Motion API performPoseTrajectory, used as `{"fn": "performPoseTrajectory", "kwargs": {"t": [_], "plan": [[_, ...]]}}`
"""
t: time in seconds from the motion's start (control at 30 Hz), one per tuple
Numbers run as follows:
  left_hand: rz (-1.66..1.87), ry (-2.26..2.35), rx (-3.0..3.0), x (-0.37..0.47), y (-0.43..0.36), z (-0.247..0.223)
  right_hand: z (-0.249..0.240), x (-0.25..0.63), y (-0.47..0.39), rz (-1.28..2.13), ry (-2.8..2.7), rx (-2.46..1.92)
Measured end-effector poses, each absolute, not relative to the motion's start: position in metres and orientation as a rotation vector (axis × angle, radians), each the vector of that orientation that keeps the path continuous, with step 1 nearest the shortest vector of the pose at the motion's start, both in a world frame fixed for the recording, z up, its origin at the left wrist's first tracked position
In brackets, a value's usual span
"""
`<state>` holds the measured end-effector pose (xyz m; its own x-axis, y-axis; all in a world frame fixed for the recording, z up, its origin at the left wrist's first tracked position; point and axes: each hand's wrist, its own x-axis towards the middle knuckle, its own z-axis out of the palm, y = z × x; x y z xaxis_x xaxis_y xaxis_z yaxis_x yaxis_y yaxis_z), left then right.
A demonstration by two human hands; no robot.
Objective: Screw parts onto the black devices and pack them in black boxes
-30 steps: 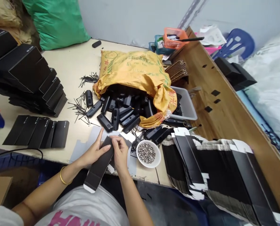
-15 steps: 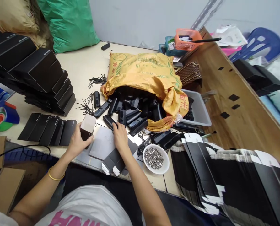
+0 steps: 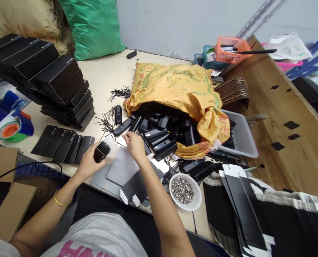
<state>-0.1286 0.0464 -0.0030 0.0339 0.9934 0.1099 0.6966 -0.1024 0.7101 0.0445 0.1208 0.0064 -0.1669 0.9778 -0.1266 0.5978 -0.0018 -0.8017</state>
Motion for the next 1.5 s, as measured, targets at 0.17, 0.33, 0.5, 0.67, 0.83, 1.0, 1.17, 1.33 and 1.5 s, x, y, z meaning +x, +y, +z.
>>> {"fn": "performPoseTrajectory", "kwargs": {"t": [0.17,0.33,0.5,0.67,0.83,1.0,1.17,1.33,1.5], "plan": [[1.006,1.632,1.669,-0.125,0.04,0.008,-0.015,0.02,0.158,0.975,-2.002,-1.819],[1.093,1.407,1.583,-0.077,0.044,0.012,0.014,0.069,0.138,0.971,-1.797,-1.738],[1.099,1.304,1.667,-0.043,0.044,-0.001,0.046,0.102,0.072,0.866,-1.099,-1.209],[1.101,1.267,1.693,-0.036,0.043,-0.006,0.039,0.093,0.037,0.577,-1.605,-1.394],[1.1,1.115,1.818,-0.036,0.041,-0.008,0.009,0.092,0.049,0.752,-1.209,-1.396],[1.027,1.014,1.775,-0.035,0.043,-0.008,0.003,0.073,0.044,0.65,-1.332,-1.376],[1.018,1.045,1.693,-0.037,0.04,-0.01,0.005,0.059,0.027,0.574,-1.295,-1.33],[1.01,1.029,1.703,-0.036,0.037,-0.014,-0.011,0.057,0.022,0.425,-1.381,-1.262],[0.907,1.182,1.69,-0.049,0.039,-0.001,-0.005,0.058,0.013,0.504,-1.622,-1.197]]}}
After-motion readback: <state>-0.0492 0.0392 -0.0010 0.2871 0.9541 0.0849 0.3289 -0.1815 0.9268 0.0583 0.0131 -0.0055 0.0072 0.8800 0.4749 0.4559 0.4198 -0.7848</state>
